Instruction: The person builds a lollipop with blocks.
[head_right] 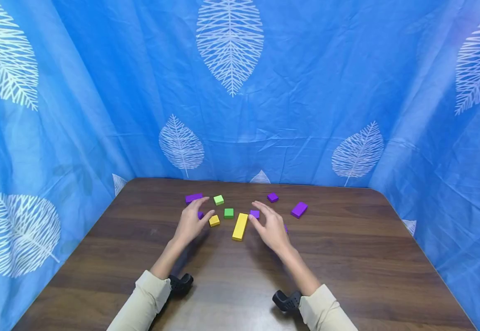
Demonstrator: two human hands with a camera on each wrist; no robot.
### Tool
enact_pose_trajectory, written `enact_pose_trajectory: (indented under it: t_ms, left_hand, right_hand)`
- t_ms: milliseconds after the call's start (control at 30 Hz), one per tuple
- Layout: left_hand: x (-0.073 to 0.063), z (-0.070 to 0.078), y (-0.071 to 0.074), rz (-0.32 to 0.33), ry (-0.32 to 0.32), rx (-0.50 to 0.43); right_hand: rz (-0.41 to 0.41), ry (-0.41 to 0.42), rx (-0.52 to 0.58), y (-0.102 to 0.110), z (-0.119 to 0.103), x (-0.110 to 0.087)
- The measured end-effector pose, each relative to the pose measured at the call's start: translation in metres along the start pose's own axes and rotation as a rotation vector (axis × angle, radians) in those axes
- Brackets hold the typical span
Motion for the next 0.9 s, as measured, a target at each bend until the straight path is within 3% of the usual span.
enact_pose_trajectory:
  t_ms: [133,267,367,500,700,900]
  left_hand:
    - [-0.007,-0.013,-0.015,0.005,-0.003,-0.007]
    - [-0.011,-0.025,-0.023,0.014,-0.012,0.057]
    - [-0.014,-0.031,-0.026,-0.018,-0.027,0.115]
    - [-0.019,-0.034,-0.029,-0.078,-0.046,0.165]
    - [-0.02,-0.037,-0.033,-0.092,-0.068,0.199]
    - [-0.018,-0.039,-0.036,-0.116,-0.09,0.155]
  right_hand:
    - [-0.023,-0.011,0.067,-0.024,0.006,-0.008]
    - [-0.062,-0.043,0.108,-0.041,0.012,-0.014]
    - [-0.096,-0.075,0.105,-0.05,0.019,-0.018]
    - [-0.14,-0.078,0.062,-0.059,0.026,-0.024]
    - [-0.164,-0.018,0.042,-0.066,0.03,-0.028]
    - [-0.17,-0.004,0.047,-0.068,0.03,-0.029]
Point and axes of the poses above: each hand's wrist, its own x-axis towards the middle knuckle, its own y-axis out of the back of the hand, z = x × y, the point moved 1 cm from there along x, towards the middle knuckle, and after that the axes turned 1 degree about x, right-handed, at the moved point
